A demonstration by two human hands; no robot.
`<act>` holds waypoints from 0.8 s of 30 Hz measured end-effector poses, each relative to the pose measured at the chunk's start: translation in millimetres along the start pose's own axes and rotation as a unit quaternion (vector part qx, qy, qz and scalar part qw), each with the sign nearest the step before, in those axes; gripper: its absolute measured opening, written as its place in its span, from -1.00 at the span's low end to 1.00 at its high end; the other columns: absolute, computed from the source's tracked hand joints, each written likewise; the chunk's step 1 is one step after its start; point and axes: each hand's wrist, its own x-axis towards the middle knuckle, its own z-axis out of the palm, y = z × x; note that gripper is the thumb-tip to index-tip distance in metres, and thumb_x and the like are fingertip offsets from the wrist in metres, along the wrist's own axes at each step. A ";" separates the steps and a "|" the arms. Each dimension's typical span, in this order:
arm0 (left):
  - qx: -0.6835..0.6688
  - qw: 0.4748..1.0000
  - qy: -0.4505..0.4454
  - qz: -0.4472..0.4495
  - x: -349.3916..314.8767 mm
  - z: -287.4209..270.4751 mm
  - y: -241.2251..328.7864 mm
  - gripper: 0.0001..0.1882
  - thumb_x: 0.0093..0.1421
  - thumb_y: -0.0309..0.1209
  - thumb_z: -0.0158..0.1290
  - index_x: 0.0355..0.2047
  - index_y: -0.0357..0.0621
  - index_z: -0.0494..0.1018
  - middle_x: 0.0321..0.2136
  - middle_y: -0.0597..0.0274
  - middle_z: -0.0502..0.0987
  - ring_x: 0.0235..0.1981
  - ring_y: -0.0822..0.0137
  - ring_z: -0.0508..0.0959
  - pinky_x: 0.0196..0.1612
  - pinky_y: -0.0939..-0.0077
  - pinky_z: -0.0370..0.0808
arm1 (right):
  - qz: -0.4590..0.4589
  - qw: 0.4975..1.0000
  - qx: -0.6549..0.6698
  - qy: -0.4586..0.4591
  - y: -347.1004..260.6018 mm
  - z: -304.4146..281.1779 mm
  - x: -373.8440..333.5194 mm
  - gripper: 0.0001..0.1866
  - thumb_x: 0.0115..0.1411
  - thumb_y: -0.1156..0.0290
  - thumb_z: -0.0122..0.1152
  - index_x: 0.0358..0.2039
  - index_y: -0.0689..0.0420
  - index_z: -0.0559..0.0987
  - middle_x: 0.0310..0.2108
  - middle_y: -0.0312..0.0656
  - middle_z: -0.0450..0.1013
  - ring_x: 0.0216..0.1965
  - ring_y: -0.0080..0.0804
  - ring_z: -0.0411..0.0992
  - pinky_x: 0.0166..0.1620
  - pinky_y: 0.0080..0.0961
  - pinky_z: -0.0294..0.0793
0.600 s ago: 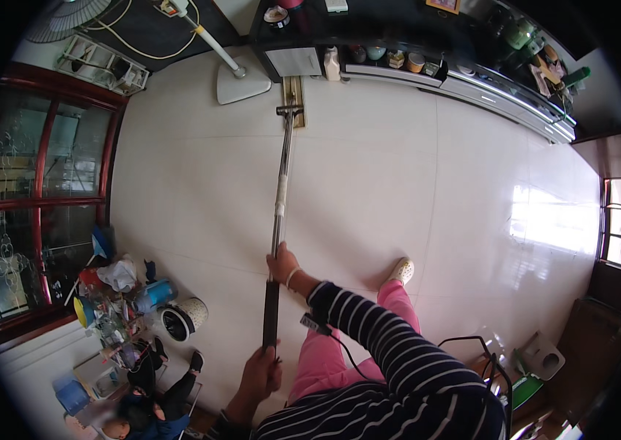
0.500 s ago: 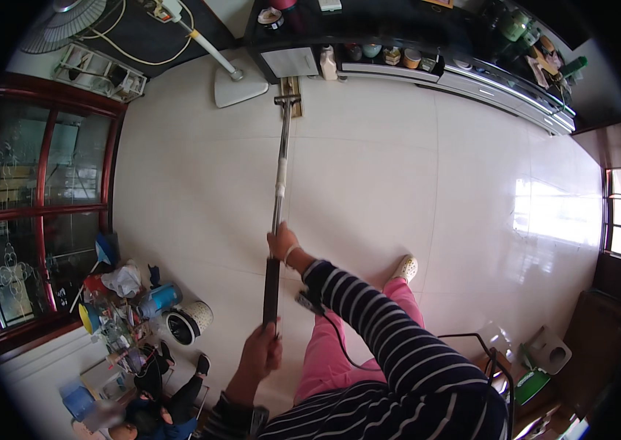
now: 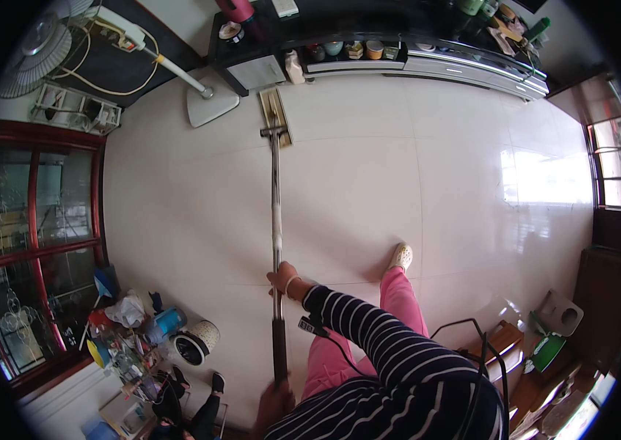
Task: The person mops tiled floors in a living room and bedroom using a flat mop. They dip the mop into a bucket of water in an outdoor area, wring it, and continue mopping. The person also opens a window in the bedroom.
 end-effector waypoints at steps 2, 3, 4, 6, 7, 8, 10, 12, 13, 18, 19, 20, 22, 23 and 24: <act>0.050 0.999 -0.001 -0.018 -32.6 -11.6 -23.3 -0.50 0.32 -0.18 0.01 0.21 -0.05 0.27 -0.59 0.42 0.32 -0.63 0.55 0.34 -0.59 0.59 0.25 | 0.036 0.995 0.090 0.005 6.4 -5.7 -2.8 -0.66 0.19 0.39 0.17 -0.20 0.40 0.33 -0.47 -0.01 0.43 -0.62 -0.14 0.52 -0.61 -0.24 0.62; 0.074 0.997 0.008 -0.025 -45.2 -17.0 -28.3 -0.49 0.31 -0.18 0.01 0.21 -0.05 0.26 -0.57 0.41 0.33 -0.61 0.55 0.35 -0.57 0.59 0.26 | 0.042 0.993 0.107 -0.023 6.4 -11.2 0.9 -0.66 0.19 0.37 0.18 -0.20 0.39 0.34 -0.47 -0.04 0.42 -0.62 -0.17 0.51 -0.59 -0.23 0.63; 0.100 0.994 0.018 -0.026 -55.0 -21.9 -28.7 -0.48 0.30 -0.19 0.02 0.22 -0.05 0.25 -0.55 0.40 0.34 -0.58 0.54 0.36 -0.54 0.58 0.26 | 0.053 0.988 0.132 -0.052 4.2 -16.2 6.4 -0.65 0.19 0.36 0.19 -0.20 0.38 0.35 -0.47 -0.06 0.42 -0.62 -0.19 0.50 -0.57 -0.23 0.64; 0.154 0.987 0.038 -0.018 -67.6 -28.0 -19.8 -0.46 0.29 -0.20 0.03 0.23 -0.05 0.24 -0.51 0.38 0.36 -0.54 0.53 0.37 -0.48 0.56 0.28 | 0.067 0.979 0.169 -0.090 -0.8 -17.7 12.0 -0.60 0.18 0.29 0.25 -0.19 0.36 0.37 -0.47 -0.11 0.42 -0.63 -0.25 0.48 -0.50 -0.23 0.66; 0.183 0.982 0.047 -0.013 -72.5 -28.9 -10.9 -0.45 0.28 -0.20 0.04 0.24 -0.05 0.23 -0.49 0.37 0.38 -0.51 0.53 0.38 -0.45 0.56 0.29 | 0.057 0.976 0.191 -0.090 -5.5 -13.5 12.4 -0.61 0.17 0.31 0.25 -0.20 0.37 0.37 -0.47 -0.10 0.41 -0.63 -0.24 0.48 -0.54 -0.24 0.64; 0.212 0.976 0.057 -0.009 -76.1 -27.2 -2.8 -0.43 0.28 -0.21 0.04 0.25 -0.06 0.22 -0.47 0.36 0.39 -0.49 0.52 0.39 -0.42 0.55 0.30 | 0.023 0.977 0.193 -0.093 -12.5 -13.8 15.0 -0.64 0.16 0.34 0.24 -0.22 0.37 0.37 -0.48 -0.09 0.42 -0.63 -0.23 0.49 -0.57 -0.25 0.63; 0.259 0.963 0.068 -0.008 -81.9 -18.9 12.0 -0.41 0.26 -0.22 0.06 0.26 -0.06 0.20 -0.43 0.34 0.41 -0.44 0.51 0.41 -0.37 0.53 0.31 | -0.003 0.981 0.184 -0.062 -19.2 -29.0 13.1 -0.70 0.13 0.42 0.22 -0.26 0.36 0.36 -0.49 -0.07 0.41 -0.64 -0.22 0.50 -0.59 -0.24 0.61; 0.309 0.948 0.074 -0.002 -84.6 -4.0 27.5 -0.38 0.25 -0.23 0.07 0.27 -0.06 0.18 -0.39 0.32 0.43 -0.39 0.50 0.43 -0.31 0.52 0.33 | -0.023 0.984 0.174 -0.016 -33.2 -50.9 12.4 -0.76 0.10 0.49 0.21 -0.33 0.32 0.35 -0.50 -0.05 0.40 -0.64 -0.19 0.50 -0.60 -0.21 0.61; 0.330 0.941 0.075 0.003 -85.7 6.3 34.2 -0.37 0.24 -0.23 0.07 0.28 -0.06 0.17 -0.37 0.31 0.44 -0.37 0.49 0.44 -0.28 0.51 0.34 | -0.031 0.983 0.182 -0.012 -42.5 -65.5 12.5 -0.76 0.10 0.50 0.20 -0.32 0.34 0.35 -0.51 -0.05 0.40 -0.64 -0.18 0.51 -0.61 -0.22 0.60; 0.430 0.901 0.051 0.038 -77.0 67.9 62.5 -0.30 0.21 -0.26 0.10 0.31 -0.06 0.13 -0.27 0.26 0.49 -0.25 0.47 0.48 -0.14 0.47 0.38 | -0.053 0.975 0.212 0.043 -56.6 -161.6 -10.9 -0.76 0.07 0.53 0.17 -0.32 0.38 0.33 -0.52 -0.04 0.43 -0.63 -0.16 0.53 -0.63 -0.26 0.61; 0.454 0.889 0.042 0.048 -73.0 81.8 68.4 -0.29 0.20 -0.26 0.11 0.32 -0.06 0.12 -0.25 0.25 0.50 -0.23 0.46 0.49 -0.11 0.46 0.39 | -0.040 0.972 0.224 0.052 -54.8 -187.2 -17.6 -0.75 0.07 0.53 0.17 -0.32 0.37 0.34 -0.53 -0.04 0.43 -0.63 -0.17 0.53 -0.62 -0.26 0.61; 0.479 0.875 0.030 0.060 -67.9 96.8 73.8 -0.28 0.20 -0.27 0.12 0.33 -0.06 0.11 -0.23 0.24 0.52 -0.21 0.46 0.50 -0.08 0.46 0.39 | -0.047 0.968 0.237 0.066 -53.0 -215.1 -23.1 -0.75 0.08 0.52 0.18 -0.30 0.36 0.34 -0.53 -0.05 0.42 -0.64 -0.17 0.53 -0.63 -0.26 0.61; 0.537 0.836 -0.005 0.112 -52.1 130.2 84.3 -0.25 0.18 -0.28 0.13 0.34 -0.06 0.09 -0.19 0.22 0.54 -0.16 0.45 0.52 -0.02 0.44 0.41 | -0.055 0.955 0.268 0.116 -50.9 -275.0 -29.6 -0.76 0.09 0.50 0.19 -0.33 0.33 0.34 -0.53 -0.08 0.42 -0.65 -0.17 0.52 -0.63 -0.25 0.60; 0.563 0.811 -0.030 0.155 -43.7 147.9 90.5 -0.23 0.18 -0.28 0.13 0.35 -0.06 0.08 -0.17 0.21 0.55 -0.13 0.44 0.53 0.01 0.43 0.42 | -0.064 0.949 0.275 0.141 -46.5 -307.9 -33.9 -0.74 0.08 0.50 0.19 -0.29 0.33 0.35 -0.53 -0.07 0.45 -0.62 -0.18 0.54 -0.60 -0.28 0.60; 0.577 0.783 -0.075 0.219 -28.3 168.7 98.8 -0.14 0.10 -0.32 0.18 0.36 -0.06 0.02 -0.20 0.08 0.57 -0.14 0.24 0.56 -0.04 0.37 0.45 | -0.075 0.935 0.309 0.158 -44.2 -340.3 -36.0 -0.75 0.09 0.49 0.19 -0.29 0.32 0.35 -0.51 -0.07 0.44 -0.62 -0.18 0.53 -0.59 -0.27 0.61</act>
